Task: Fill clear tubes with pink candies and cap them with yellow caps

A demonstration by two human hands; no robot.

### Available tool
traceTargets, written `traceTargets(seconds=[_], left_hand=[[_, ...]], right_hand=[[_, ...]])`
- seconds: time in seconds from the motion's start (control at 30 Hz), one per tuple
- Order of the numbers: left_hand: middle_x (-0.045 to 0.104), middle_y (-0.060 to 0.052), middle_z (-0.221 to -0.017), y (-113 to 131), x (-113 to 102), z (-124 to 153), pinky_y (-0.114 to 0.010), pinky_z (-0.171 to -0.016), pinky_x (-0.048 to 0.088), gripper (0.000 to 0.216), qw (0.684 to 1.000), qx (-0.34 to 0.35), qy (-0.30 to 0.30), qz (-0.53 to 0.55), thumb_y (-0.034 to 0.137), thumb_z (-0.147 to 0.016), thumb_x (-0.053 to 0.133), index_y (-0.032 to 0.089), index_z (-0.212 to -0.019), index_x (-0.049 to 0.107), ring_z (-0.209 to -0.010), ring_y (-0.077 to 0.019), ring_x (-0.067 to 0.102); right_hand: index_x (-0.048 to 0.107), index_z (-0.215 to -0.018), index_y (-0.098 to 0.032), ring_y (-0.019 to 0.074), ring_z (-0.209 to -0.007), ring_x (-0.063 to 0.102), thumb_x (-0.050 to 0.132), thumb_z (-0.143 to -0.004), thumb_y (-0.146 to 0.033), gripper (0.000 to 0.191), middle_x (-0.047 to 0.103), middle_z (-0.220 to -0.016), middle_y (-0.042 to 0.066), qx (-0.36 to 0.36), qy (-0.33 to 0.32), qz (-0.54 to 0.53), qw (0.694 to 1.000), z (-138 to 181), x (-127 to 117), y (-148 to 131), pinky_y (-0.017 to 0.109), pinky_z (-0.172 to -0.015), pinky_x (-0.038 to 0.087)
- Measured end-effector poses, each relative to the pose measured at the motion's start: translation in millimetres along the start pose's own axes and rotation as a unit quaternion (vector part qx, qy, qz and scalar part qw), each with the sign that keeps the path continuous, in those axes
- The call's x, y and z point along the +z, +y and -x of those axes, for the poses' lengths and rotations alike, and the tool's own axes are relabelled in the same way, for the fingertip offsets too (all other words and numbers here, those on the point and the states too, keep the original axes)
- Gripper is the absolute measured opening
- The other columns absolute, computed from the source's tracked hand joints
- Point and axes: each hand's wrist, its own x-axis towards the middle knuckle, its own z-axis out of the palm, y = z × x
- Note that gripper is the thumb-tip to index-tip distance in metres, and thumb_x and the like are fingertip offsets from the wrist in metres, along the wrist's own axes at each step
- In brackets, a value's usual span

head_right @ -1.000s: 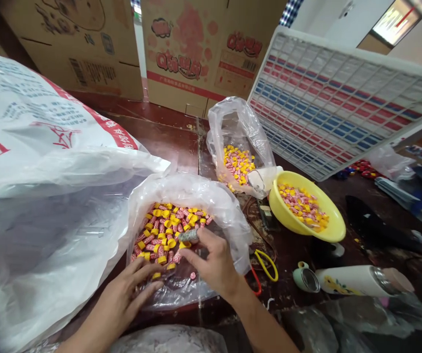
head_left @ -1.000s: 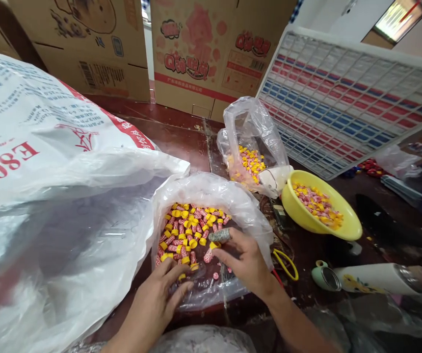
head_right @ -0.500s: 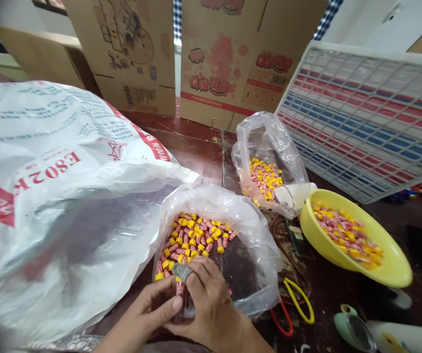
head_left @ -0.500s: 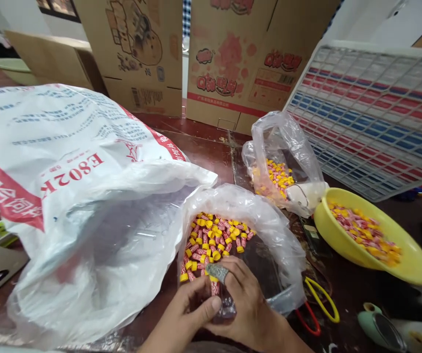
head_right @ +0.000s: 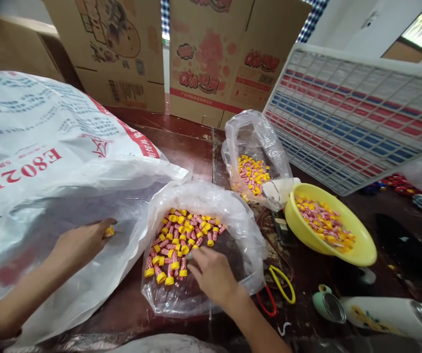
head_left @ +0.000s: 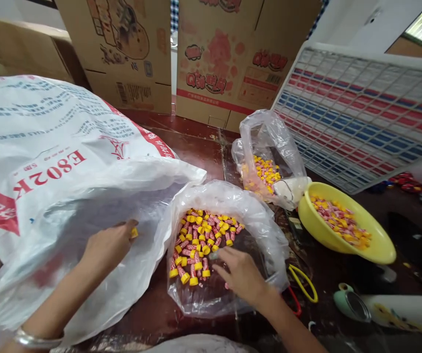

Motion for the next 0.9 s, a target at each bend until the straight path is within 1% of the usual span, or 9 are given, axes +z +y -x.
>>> traceTargets(seconds=[0.1,0.23,0.33,0.4,0.47,0.6,0.7,0.8,0.9], left_hand=[[0.070,-0.011,-0.092,-5,7,-4,-0.029,-0.066,0.045,0.039,1.000,0.030,-0.002,-0.008,0.014,-0.091,0.039,0.012,-0.107,0.074,-0.089,-0.0297,0.073],[0.071,-0.016,-0.117,-7,7,11,-0.033,-0.072,0.051,0.042,0.999,0.042,0.013,0.028,0.023,-0.097,0.036,0.014,-0.115,0.072,-0.109,-0.0358,0.068],[0.077,-0.011,-0.116,0,6,35,-0.034,-0.081,0.055,0.042,0.990,0.043,0.001,0.137,0.047,-0.095,0.049,0.020,-0.116,0.071,-0.101,-0.0305,0.072],[0.079,-0.007,-0.112,15,7,56,-0.032,-0.085,0.056,0.043,0.961,0.068,-0.035,0.267,0.057,-0.090,0.055,0.024,-0.113,0.073,-0.099,-0.0277,0.073],[0.078,-0.005,-0.110,36,10,75,-0.030,-0.087,0.056,0.039,0.922,0.107,-0.087,0.362,0.055,-0.089,0.058,0.028,-0.110,0.075,-0.100,-0.0258,0.072],[0.076,-0.006,-0.115,74,19,95,-0.034,-0.094,0.053,0.033,0.891,0.124,-0.149,0.410,0.049,-0.088,0.062,0.028,-0.109,0.077,-0.107,-0.0272,0.069],[0.075,-0.007,-0.118,86,22,96,-0.036,-0.099,0.050,0.035,0.870,0.112,-0.177,0.446,0.051,-0.087,0.064,0.026,-0.109,0.076,-0.110,-0.0283,0.067],[0.077,-0.006,-0.107,89,22,96,-0.033,-0.090,0.050,0.037,0.844,0.091,-0.199,0.489,0.053,-0.086,0.065,0.024,-0.107,0.076,-0.099,-0.0264,0.066],[0.074,-0.004,-0.089,89,28,96,-0.029,-0.076,0.049,0.040,0.796,0.054,-0.209,0.565,0.057,-0.086,0.066,0.020,-0.098,0.075,-0.081,-0.0210,0.062]], right_hand=[[0.062,-0.101,-0.022,0.0240,-0.084,0.070,0.080,-0.084,-0.023,0.025,0.068,-0.099,0.004,0.002,-0.059,0.044,0.997,1,26,-10,0.033,-0.073,0.054],[0.060,-0.097,-0.020,0.0212,-0.080,0.067,0.072,-0.085,-0.015,0.018,0.066,-0.094,0.004,0.027,-0.021,0.043,0.998,0,44,-8,0.029,-0.069,0.049],[0.056,-0.083,-0.020,0.0170,-0.070,0.060,0.061,-0.087,-0.010,0.012,0.062,-0.083,0.001,0.020,0.053,-0.034,0.998,-2,31,3,0.027,-0.065,0.043],[0.051,-0.075,-0.021,0.0153,-0.066,0.054,0.058,-0.090,-0.013,0.018,0.057,-0.075,-0.001,0.017,0.093,-0.119,0.988,-2,12,6,0.026,-0.062,0.040],[0.050,-0.073,-0.021,0.0153,-0.067,0.052,0.057,-0.092,-0.017,0.021,0.055,-0.073,-0.002,0.015,0.105,-0.201,0.974,-2,-10,3,0.026,-0.063,0.040],[0.050,-0.074,-0.021,0.0159,-0.077,0.052,0.058,-0.092,-0.015,0.021,0.054,-0.080,-0.001,-0.055,0.062,-0.268,0.960,-3,-39,-18,0.026,-0.070,0.042],[0.044,-0.070,-0.021,0.0144,-0.074,0.050,0.059,-0.092,-0.012,0.029,0.051,-0.076,-0.002,-0.105,0.040,-0.269,0.957,-5,-42,-33,0.025,-0.067,0.040],[0.047,-0.070,-0.021,0.0142,-0.070,0.053,0.058,-0.098,-0.018,0.030,0.053,-0.072,-0.002,-0.113,0.057,-0.266,0.955,-5,-36,-39,0.025,-0.065,0.044],[0.062,-0.091,-0.019,0.0200,-0.089,0.065,0.065,-0.096,-0.037,0.020,0.068,-0.091,0.005,-0.156,0.073,-0.229,0.958,0,-28,-43,0.032,-0.084,0.054]])
